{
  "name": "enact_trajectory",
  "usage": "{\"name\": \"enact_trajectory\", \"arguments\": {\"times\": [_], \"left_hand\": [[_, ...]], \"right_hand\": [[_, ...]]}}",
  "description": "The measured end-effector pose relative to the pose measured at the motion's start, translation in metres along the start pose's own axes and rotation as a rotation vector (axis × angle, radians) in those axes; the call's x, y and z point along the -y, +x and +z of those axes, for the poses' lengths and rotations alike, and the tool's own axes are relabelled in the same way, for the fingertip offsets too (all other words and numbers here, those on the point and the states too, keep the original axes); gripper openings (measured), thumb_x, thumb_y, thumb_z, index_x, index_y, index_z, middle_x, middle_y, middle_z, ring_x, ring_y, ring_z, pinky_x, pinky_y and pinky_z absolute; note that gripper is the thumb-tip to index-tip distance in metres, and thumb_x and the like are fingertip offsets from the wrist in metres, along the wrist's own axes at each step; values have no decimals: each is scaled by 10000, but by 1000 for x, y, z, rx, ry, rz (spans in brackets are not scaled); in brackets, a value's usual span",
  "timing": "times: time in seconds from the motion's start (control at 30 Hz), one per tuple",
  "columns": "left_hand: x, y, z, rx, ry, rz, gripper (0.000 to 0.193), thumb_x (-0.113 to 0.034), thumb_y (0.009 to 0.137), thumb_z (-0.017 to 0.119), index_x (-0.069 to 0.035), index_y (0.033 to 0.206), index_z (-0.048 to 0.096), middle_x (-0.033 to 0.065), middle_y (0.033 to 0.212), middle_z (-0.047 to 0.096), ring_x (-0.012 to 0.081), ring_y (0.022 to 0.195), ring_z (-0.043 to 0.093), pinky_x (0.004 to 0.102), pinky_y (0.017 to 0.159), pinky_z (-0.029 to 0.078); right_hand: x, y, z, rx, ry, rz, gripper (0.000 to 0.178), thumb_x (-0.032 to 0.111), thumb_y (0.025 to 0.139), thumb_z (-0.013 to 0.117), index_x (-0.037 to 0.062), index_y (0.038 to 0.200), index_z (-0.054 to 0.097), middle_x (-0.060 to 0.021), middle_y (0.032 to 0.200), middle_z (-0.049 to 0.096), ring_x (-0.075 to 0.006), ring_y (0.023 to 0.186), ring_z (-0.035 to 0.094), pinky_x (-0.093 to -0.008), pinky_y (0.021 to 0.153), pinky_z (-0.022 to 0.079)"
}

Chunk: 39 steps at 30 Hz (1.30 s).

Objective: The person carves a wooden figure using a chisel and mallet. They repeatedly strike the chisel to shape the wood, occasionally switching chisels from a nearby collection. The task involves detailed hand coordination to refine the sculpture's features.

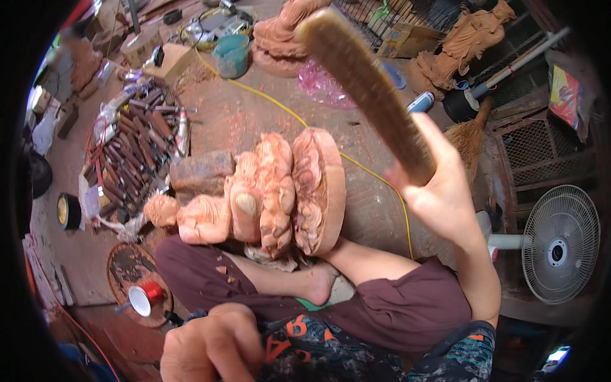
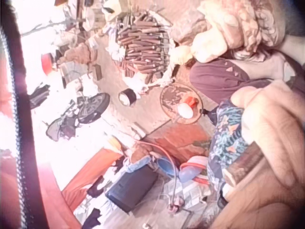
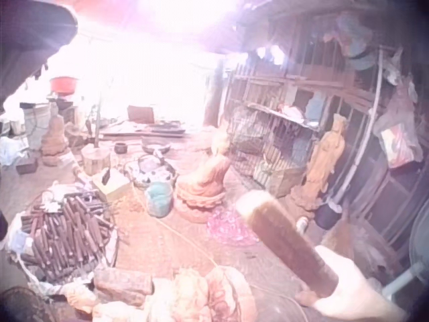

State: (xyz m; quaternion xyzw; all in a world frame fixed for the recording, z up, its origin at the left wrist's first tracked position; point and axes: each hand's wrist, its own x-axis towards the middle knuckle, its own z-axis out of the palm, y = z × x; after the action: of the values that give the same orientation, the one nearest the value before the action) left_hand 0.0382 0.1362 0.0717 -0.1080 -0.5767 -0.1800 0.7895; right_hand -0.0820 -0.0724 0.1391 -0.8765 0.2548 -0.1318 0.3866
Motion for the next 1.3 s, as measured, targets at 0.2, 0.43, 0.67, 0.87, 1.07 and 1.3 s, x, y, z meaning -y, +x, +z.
{"name": "enact_trajectory", "arguments": {"times": [0.2, 0.43, 0.67, 0.87, 1.07, 1.3], "left_hand": [[-43, -25, -48, -272, -145, -105, 261, -243, 985, 490, -12, 1103, 516, 65, 682, 566, 102, 516, 501, 237, 429, 368], [41, -37, -69, -722, 366, -70, 342, -239, 918, 526, -98, 1210, 417, 29, 668, 403, 112, 482, 356, 236, 432, 314], [49, -42, -74, -674, 427, -86, 364, -416, 978, 456, -54, 955, 432, 11, 585, 374, 88, 440, 302, 241, 407, 272], [58, -44, -73, -745, 470, -33, 374, -425, 995, 422, -53, 953, 430, 17, 586, 372, 88, 445, 297, 230, 395, 269], [61, -46, -75, -777, 450, -10, 350, -406, 1002, 404, -61, 958, 437, 18, 586, 370, 87, 446, 297, 226, 391, 274], [63, -44, -77, -771, 509, -20, 329, -383, 1004, 399, -59, 968, 443, 9, 563, 360, 86, 428, 283, 228, 391, 266]], "right_hand": [[1, 7, 10, 68, 107, -30, 493, -108, 726, 651, 6, 1190, 527, -23, 930, 561, -93, 879, 532, -254, 816, 435], [0, 7, 15, 37, 117, 2, 500, -130, 724, 654, 19, 1185, 530, 31, 740, 505, -50, 665, 469, -213, 603, 387], [4, 7, 20, 33, 107, 15, 528, -121, 743, 673, 1, 1237, 530, 27, 738, 497, -49, 666, 446, -203, 603, 369], [6, 7, 24, 41, 124, 0, 556, -122, 746, 674, -13, 1268, 516, 35, 727, 474, -46, 648, 416, -200, 587, 352], [5, 7, 24, 52, 151, -3, 561, -117, 748, 680, -11, 1273, 516, 37, 740, 489, -42, 654, 428, -196, 586, 354], [10, 7, 23, 55, 66, 0, 574, 17, 773, 694, -34, 1297, 466, 16, 760, 505, -54, 667, 455, -207, 617, 362]]}}
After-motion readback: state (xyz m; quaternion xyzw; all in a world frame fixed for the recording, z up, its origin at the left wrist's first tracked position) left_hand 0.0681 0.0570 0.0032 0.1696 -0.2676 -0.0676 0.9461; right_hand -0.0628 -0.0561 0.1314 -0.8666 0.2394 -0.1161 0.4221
